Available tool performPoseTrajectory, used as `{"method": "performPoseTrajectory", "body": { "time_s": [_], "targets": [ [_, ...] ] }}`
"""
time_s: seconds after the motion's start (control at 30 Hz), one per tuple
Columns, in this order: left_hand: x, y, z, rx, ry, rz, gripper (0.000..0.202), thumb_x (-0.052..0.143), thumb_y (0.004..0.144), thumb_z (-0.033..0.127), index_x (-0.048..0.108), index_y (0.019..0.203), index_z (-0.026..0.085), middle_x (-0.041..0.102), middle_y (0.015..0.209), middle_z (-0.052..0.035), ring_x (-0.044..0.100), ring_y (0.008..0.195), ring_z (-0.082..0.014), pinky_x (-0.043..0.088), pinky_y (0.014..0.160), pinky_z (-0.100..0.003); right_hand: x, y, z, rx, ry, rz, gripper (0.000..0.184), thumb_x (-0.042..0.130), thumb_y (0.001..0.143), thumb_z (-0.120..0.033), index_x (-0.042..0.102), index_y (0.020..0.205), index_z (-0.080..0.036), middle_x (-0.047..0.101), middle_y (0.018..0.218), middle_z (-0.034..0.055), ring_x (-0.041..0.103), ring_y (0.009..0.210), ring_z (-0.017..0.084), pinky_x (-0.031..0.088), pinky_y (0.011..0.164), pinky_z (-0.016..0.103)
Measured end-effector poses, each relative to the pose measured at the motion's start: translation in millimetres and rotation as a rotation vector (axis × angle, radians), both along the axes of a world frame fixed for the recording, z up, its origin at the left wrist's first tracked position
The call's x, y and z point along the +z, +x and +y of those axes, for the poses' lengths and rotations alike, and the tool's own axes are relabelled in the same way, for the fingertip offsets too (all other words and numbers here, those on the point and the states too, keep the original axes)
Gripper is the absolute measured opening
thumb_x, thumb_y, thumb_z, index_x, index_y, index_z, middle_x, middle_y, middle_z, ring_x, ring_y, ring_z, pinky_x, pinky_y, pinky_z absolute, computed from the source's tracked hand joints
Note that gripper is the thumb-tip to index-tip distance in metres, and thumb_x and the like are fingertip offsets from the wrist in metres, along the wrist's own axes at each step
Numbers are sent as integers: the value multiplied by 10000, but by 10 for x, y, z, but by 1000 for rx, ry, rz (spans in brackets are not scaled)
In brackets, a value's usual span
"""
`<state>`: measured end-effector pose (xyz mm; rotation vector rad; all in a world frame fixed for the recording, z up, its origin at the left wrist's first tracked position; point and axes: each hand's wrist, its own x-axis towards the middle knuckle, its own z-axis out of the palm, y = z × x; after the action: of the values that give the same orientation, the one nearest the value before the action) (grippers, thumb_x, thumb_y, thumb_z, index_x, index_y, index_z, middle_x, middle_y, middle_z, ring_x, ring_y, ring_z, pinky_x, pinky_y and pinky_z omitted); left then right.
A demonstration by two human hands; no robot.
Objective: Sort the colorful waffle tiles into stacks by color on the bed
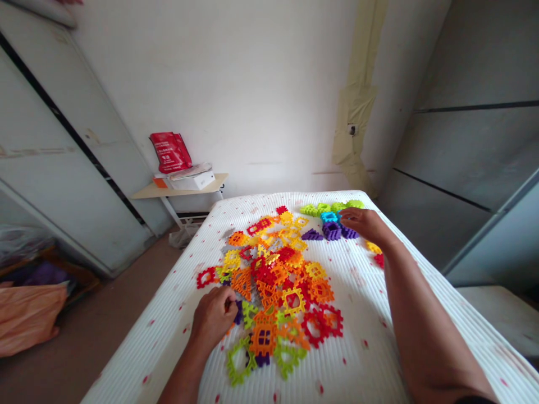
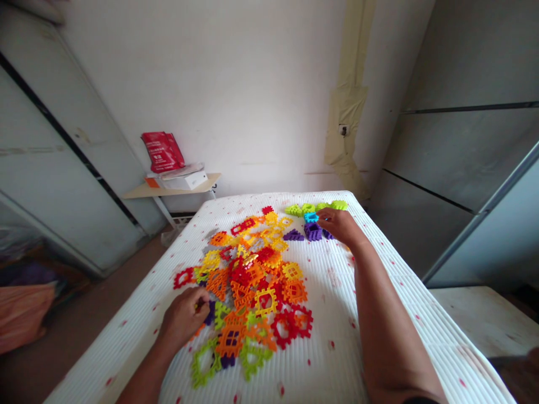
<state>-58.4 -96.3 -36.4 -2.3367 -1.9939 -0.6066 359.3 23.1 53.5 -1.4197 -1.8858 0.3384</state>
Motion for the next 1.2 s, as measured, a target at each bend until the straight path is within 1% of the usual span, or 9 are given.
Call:
{"method": "performPoseTrajectory", "body": {
  "time_s": [0.1, 0.27, 0.47, 0.63, 0.77, 0.9, 1.03, 1.1, 1.2],
  "targets": [
    [-37, -41, 19, 16, 41, -142, 107, 469, 697, 146, 550, 678, 213, 605, 701, -5, 568, 700, -159, 422, 657, -271, 3, 4, -5, 0, -2, 5, 253, 590, 744, -256, 677, 966, -171, 719, 872, 65, 677, 775, 193, 544, 684, 287],
    [-60, -116, 79, 29, 133, -468, 206, 498, 738, 233, 638, 886, 210, 677, 852, -29, 628, 769, -163, 495, 719, -292, 7, -11, -12, 14, 13, 16, 240, 586, 746, -274, 684, 947, -186, 721, 885, 51, 678, 769, 184, 543, 663, 269],
    [-5, -100, 201, 44, 186, -574, 328, 477, 790, 287, 649, 1055, 198, 671, 999, -70, 627, 886, -179, 494, 804, -329, 11, -73, -11, 9, 2, -1, 222, 585, 746, -270, 686, 926, -190, 723, 868, 47, 680, 757, 184, 537, 655, 262],
    [57, -14, 371, -2, 199, -622, 317, 432, 822, 258, 645, 1053, 213, 652, 1012, -57, 598, 965, -174, 453, 880, -334, -10, -113, 9, 29, 9, -40, 220, 580, 757, -282, 688, 929, -198, 722, 880, 48, 677, 736, 183, 533, 648, 271],
    [124, 118, 522, 20, 196, -706, 273, 447, 827, 284, 619, 1020, 196, 651, 1003, -63, 603, 934, -186, 463, 852, -343, -43, -210, 23, 68, 2, -48, 238, 577, 766, -289, 686, 956, -196, 721, 848, 47, 661, 707, 180, 529, 648, 287],
    [208, 335, 657, 0, 220, -791, 203, 491, 805, 293, 600, 936, 182, 656, 901, -46, 617, 837, -174, 485, 788, -317, -50, -421, -13, 172, -52, -11, 226, 561, 785, -280, 674, 963, -199, 716, 857, 40, 649, 715, 165, 519, 657, 279],
    [321, 607, 697, -24, 328, -748, 130, 527, 779, 244, 600, 869, 186, 642, 829, -22, 606, 770, -155, 487, 741, -289, -56, -686, -74, 309, -106, 54, 214, 576, 786, -308, 665, 937, -186, 705, 865, 52, 647, 736, 167, 511, 674, 285],
    [384, 727, 663, -56, 443, -659, 95, 535, 774, 209, 614, 825, 196, 639, 819, -20, 598, 786, -157, 482, 754, -298, -76, -818, -99, 386, -127, 125, 227, 589, 782, -355, 663, 906, -179, 698, 857, 52, 642, 742, 166, 509, 690, 293],
    [462, 849, 575, -156, 595, -516, 114, 527, 779, 150, 625, 777, 207, 637, 809, -26, 590, 826, -164, 476, 787, -313, -126, -1010, -133, 470, -164, 289, 274, 617, 760, -415, 655, 875, -169, 681, 847, 47, 625, 730, 153, 502, 675, 286]
  ]
}}
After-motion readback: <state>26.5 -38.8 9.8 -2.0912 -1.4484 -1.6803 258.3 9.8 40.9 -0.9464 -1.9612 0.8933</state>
